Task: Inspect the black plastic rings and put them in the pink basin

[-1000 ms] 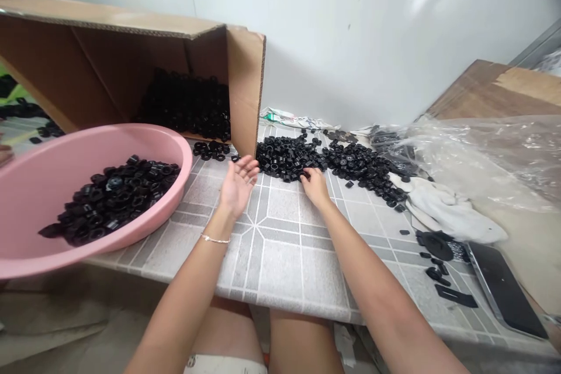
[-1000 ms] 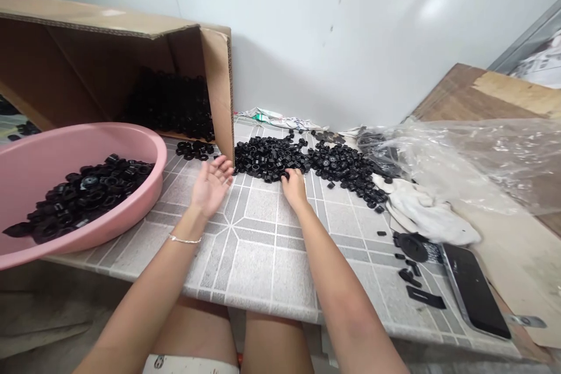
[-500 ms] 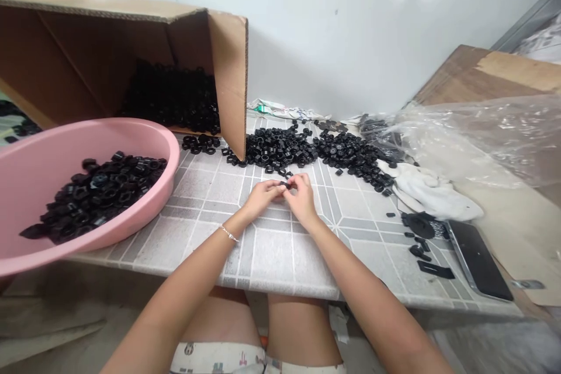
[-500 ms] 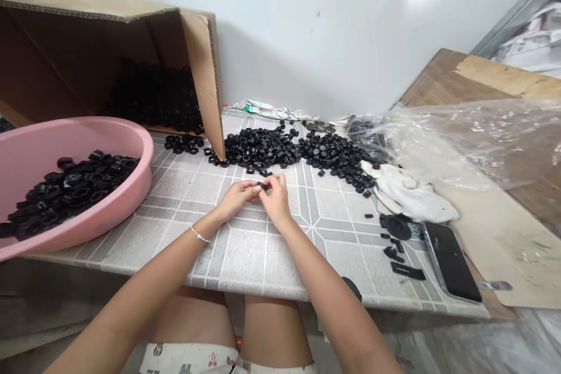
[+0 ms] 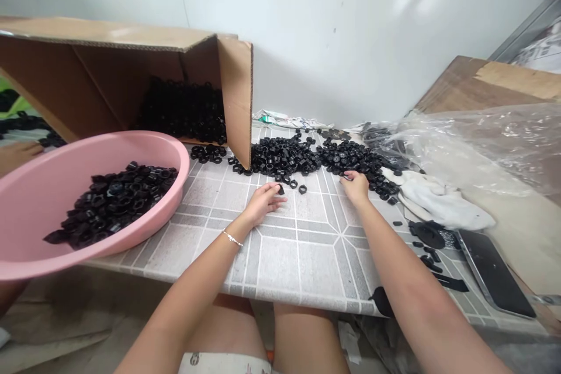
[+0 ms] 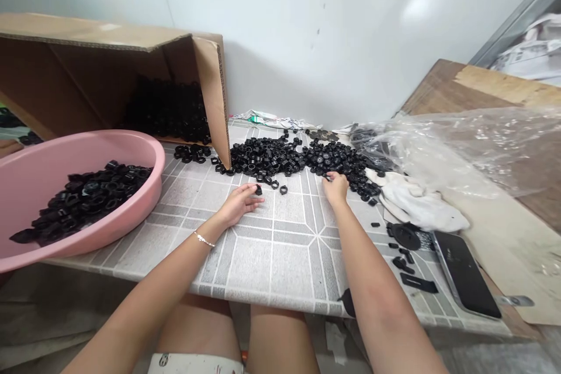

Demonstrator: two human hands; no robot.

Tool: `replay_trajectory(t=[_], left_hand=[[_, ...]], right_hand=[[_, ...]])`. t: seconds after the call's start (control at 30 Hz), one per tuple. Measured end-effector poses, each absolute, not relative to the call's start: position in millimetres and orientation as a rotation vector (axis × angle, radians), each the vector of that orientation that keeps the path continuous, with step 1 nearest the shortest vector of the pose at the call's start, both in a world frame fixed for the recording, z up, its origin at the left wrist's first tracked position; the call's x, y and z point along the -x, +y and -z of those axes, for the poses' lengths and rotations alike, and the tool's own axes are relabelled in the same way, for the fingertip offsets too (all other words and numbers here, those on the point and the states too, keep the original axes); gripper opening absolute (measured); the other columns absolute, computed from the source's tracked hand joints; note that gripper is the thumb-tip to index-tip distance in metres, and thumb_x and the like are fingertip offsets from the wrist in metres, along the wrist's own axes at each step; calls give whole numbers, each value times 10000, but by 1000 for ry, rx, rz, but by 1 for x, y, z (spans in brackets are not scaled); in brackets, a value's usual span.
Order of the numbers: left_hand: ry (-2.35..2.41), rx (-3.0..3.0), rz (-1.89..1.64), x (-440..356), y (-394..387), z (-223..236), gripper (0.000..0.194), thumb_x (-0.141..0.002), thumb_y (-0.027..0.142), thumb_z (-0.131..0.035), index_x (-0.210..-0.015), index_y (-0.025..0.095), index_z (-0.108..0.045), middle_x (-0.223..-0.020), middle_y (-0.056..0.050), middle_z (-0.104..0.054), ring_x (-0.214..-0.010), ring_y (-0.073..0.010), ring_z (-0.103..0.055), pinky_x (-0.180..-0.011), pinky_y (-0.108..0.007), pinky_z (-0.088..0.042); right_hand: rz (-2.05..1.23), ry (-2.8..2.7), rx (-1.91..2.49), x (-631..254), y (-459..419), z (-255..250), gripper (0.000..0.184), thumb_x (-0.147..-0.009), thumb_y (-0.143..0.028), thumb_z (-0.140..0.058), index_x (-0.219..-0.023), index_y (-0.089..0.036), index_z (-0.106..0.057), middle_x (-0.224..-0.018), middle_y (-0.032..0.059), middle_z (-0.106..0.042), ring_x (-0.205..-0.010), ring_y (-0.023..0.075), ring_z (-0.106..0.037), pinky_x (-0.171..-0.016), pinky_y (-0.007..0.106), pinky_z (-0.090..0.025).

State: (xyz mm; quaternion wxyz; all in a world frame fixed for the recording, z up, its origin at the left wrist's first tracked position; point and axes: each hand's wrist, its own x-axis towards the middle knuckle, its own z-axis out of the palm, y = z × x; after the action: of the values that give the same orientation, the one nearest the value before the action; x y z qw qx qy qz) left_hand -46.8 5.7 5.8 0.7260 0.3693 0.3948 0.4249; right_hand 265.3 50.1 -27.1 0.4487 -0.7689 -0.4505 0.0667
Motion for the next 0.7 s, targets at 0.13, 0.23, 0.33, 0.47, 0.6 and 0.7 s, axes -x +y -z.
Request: replay_trajectory(t=[0.13, 0.23, 0.33, 0.47, 0.6, 0.7], left_hand=[[805, -824, -833, 45, 2, -6, 371, -679, 390, -781, -915, 171, -597, -900, -50, -646, -791, -154, -672, -663, -223, -486], [728, -834, -776, 46, -1, -8, 352, -722, 369, -757, -969, 170, -605, -924, -58, -649, -802, -160, -682, -685, -238, -507], [668, -863, -744, 47, -2, -11, 363, -751, 355, -740, -1036, 176, -606, -981, -60, -646, -793, -159, -691, -708, -258, -525], [648, -872, -755, 47, -4, -11, 316, -762, 347, -738, -970, 153, -601, -967, -60, -658, -792, -145, -681, -791, -295, -535], [640, -900, -790, 48, -4, -10, 293, -754, 324, -749, -926, 134, -607, -886, -47, -665, -772, -115, -659, -856, -300, -521], [671, -953, -783, 47, -3, -8, 321, -730, 321, -770, -931, 126, -612, -854, -44, -666, -769, -117, -658, -859, -310, -521]], right_hand=[[-264, -1199, 1722, -252, 42, 23, 160, -602, -251, -648, -728, -153, -656, -814, 80, -634, -728, 202, -575, -893, 452, -460], [-567, -1059, 1416, -210, 21, 8, 317, -666, -367, -663, -921, -178, -682, -873, 62, -666, -745, 193, -617, -849, 451, -500], [-943, -1063, 1077, -159, -9, -2, 349, -702, -429, -700, -975, -211, -676, -929, 54, -690, -839, 210, -670, -860, 442, -524], [-934, -1101, 1044, -117, -37, -2, 299, -717, -417, -723, -935, -222, -664, -938, 47, -702, -907, 216, -667, -882, 426, -525], [-878, -1195, 1128, -112, -43, 6, 289, -741, -397, -702, -964, -214, -683, -970, 58, -706, -901, 213, -650, -859, 402, -517], [-877, -1245, 1119, -115, -43, 12, 284, -761, -377, -685, -994, -215, -683, -986, 60, -703, -889, 206, -647, -858, 402, -514]])
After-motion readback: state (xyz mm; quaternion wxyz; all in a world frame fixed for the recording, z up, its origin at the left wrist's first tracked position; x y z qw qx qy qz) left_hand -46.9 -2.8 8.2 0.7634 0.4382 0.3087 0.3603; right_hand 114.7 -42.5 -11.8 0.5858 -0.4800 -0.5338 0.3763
